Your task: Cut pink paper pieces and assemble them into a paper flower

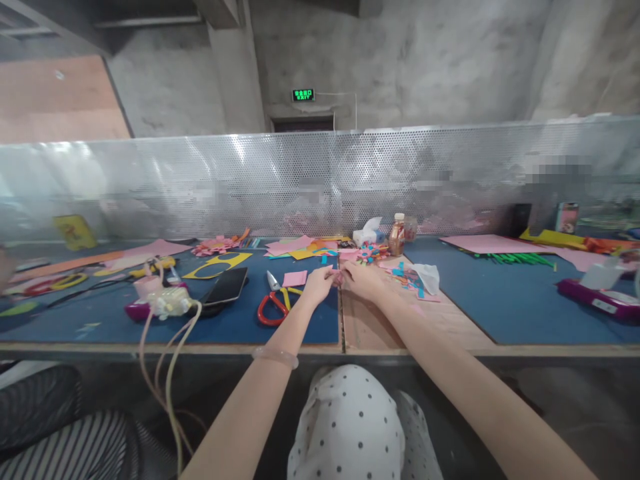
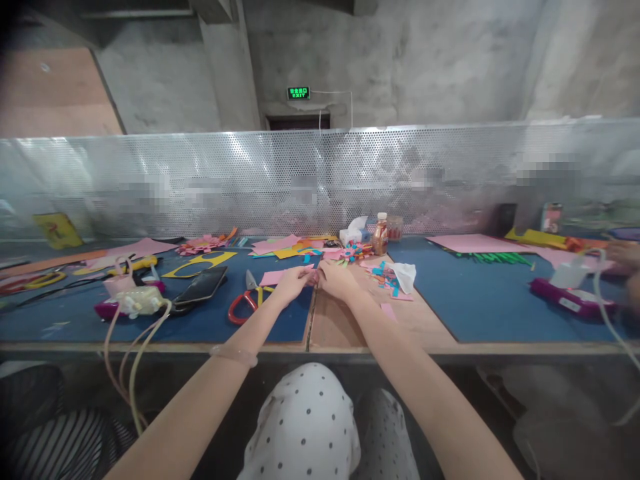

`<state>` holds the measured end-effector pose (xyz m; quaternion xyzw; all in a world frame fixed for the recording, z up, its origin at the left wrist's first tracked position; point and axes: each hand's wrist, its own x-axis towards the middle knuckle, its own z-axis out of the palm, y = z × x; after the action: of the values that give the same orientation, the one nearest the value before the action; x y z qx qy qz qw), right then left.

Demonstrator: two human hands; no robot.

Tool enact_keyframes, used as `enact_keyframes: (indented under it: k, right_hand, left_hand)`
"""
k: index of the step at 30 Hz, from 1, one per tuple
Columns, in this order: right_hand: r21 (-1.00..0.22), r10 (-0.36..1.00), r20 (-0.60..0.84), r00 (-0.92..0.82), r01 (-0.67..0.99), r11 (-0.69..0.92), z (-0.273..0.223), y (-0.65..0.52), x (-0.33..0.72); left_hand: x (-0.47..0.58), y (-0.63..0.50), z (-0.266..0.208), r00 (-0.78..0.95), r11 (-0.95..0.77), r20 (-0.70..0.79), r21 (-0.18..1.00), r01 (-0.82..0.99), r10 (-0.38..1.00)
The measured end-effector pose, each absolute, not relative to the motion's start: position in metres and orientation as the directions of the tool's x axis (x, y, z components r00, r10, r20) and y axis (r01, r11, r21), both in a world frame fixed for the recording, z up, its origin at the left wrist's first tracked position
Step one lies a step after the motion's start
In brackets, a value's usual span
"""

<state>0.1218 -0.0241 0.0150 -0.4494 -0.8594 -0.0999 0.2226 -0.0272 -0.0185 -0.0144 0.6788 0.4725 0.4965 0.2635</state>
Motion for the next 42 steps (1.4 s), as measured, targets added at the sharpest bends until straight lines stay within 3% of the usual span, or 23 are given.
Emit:
enact_keyframes:
  k: [8, 14, 24, 30, 38, 42]
  right_hand:
    - [-0.016, 0.714, 0.481, -0.508, 0.809, 0.587, 0.0162, -0.0243, 0.1209]
    - [0.066, 0.718, 0.493, -0.492, 0.844, 0.533, 0.0141, -0.0248, 0.1182]
    - [-0.144, 0.677, 0.567, -0.469, 0.753, 0.642, 0.0149, -0.0226, 0.1210]
    - [-0.168, 0.687, 0.562, -0.460, 0.750, 0.640, 0.0145, -0.0194, 0.1205]
    - [-0.094, 0.710, 0.539, -0.453, 0.805, 0.586, 0.0118, -0.0205, 0.1173]
    - [-0.141, 0.703, 0.555, -0.445, 0.783, 0.606, 0.0133, -0.0201, 0.1178]
  left_hand:
    - [-0.0284, -0.0203, -0.0121, 0.063, -0.432, 0.449, 0.799, 0.419, 0.891]
    - [-0.0279, -0.0240, -0.0100, 0.075, -0.409, 0.415, 0.824, 0.392, 0.907]
    - [-0.0281, -0.0251, -0.0090, 0.089, -0.423, 0.429, 0.798, 0.430, 0.899]
    - [-0.0283, -0.0232, -0.0114, 0.128, -0.443, 0.432, 0.786, 0.431, 0.893]
    - [-0.0280, -0.0244, -0.0093, 0.103, -0.420, 0.420, 0.796, 0.437, 0.902]
    - [-0.0281, -0.0247, -0.0082, 0.072, -0.404, 0.411, 0.823, 0.400, 0.909]
